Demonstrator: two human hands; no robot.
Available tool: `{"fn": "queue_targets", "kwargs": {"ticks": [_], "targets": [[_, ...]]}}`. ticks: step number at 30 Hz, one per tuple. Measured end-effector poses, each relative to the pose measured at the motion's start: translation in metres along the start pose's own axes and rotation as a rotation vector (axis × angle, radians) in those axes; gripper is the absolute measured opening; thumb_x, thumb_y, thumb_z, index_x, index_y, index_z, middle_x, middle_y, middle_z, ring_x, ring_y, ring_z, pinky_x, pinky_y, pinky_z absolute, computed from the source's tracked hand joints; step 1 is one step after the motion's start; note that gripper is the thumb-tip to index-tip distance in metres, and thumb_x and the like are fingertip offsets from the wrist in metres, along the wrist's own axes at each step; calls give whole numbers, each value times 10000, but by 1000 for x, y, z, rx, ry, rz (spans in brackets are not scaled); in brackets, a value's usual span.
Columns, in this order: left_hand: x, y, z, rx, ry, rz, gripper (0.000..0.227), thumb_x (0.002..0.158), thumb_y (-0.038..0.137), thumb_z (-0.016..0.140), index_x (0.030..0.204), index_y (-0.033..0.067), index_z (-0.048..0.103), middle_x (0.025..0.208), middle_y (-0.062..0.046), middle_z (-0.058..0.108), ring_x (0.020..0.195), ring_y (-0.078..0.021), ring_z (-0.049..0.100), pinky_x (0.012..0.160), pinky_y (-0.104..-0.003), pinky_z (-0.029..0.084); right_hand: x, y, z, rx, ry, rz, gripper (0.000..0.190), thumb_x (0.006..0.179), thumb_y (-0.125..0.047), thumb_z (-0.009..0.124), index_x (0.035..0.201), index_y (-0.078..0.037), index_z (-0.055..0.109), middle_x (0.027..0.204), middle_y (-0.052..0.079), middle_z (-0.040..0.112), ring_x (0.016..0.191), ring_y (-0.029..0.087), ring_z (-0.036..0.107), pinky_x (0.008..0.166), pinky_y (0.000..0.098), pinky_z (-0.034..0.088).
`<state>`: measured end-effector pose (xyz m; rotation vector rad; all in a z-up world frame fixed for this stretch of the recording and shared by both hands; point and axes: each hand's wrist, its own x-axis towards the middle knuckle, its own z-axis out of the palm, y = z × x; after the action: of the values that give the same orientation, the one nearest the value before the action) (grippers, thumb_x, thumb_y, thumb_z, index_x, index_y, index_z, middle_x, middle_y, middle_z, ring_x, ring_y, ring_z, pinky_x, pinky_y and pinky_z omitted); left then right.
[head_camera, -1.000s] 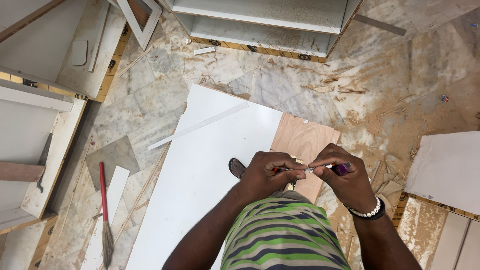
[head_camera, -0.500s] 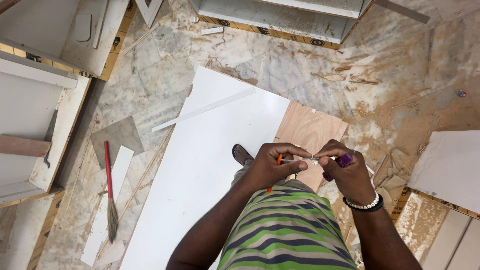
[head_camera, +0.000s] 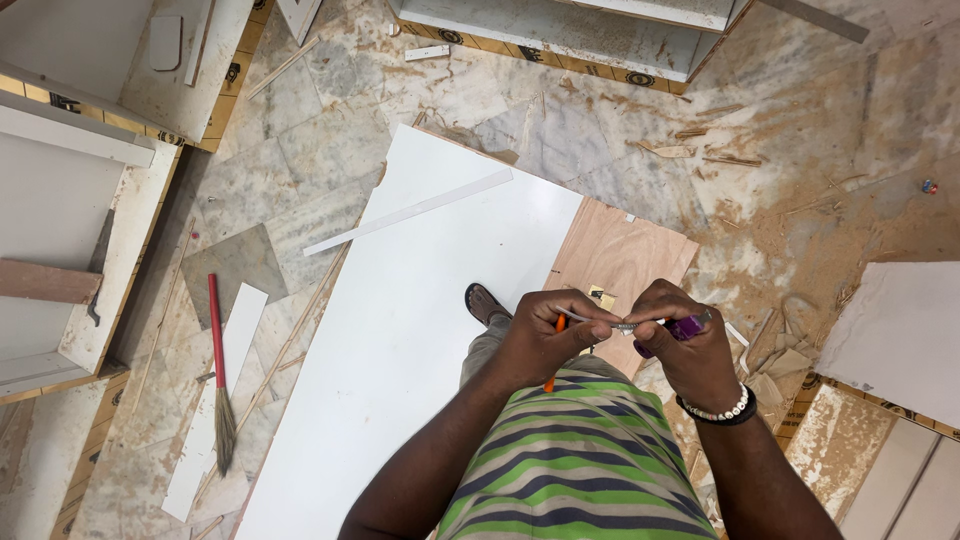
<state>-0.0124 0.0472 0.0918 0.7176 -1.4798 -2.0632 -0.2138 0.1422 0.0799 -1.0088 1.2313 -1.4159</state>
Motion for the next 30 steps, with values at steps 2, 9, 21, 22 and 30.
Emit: {"fn": "queue_targets", "kwargs": {"ticks": [2,9,21,22,30], "targets": [[-1,-2,1,-18,5,0,160,1008,197,742,1031,39,746,773,23,635,666,-7,488,593,-214,400,0,2,-1,13,-16,23,273,928,-339,755,971,-70,761,848,29,637,691,87,604,555,235,496],[0,-6,3,-83,5,-14,155,1021,187,716,972,40,711,777,26,614,650,-12,486,567,-212,387,-3,1,1,38,-10,20,281,926,-348,757,961,-69,759,854,23,631,703,86,592,549,231,489],[8,-13,3,-174,-38,-99,160,1024,179,711,966,31,694,698,39,573,581,-11,458,511,-203,358,-1,9,1,231,-27,59,284,924,-331,780,956,-51,741,878,28,621,703,91,555,564,252,473],[10,-13,2,-119,-33,-78,159,1025,178,712,986,23,708,713,36,587,596,-10,460,522,-203,361,-1,9,0,154,-9,11,283,943,-335,769,963,-54,738,879,25,625,734,94,564,591,251,478],[12,-10,6,-78,50,-46,231,1025,231,716,1138,34,754,728,36,604,594,-2,458,535,-198,376,1,4,-5,-18,77,-13,272,934,-314,761,976,-47,734,866,26,628,726,88,588,560,233,499]]}}
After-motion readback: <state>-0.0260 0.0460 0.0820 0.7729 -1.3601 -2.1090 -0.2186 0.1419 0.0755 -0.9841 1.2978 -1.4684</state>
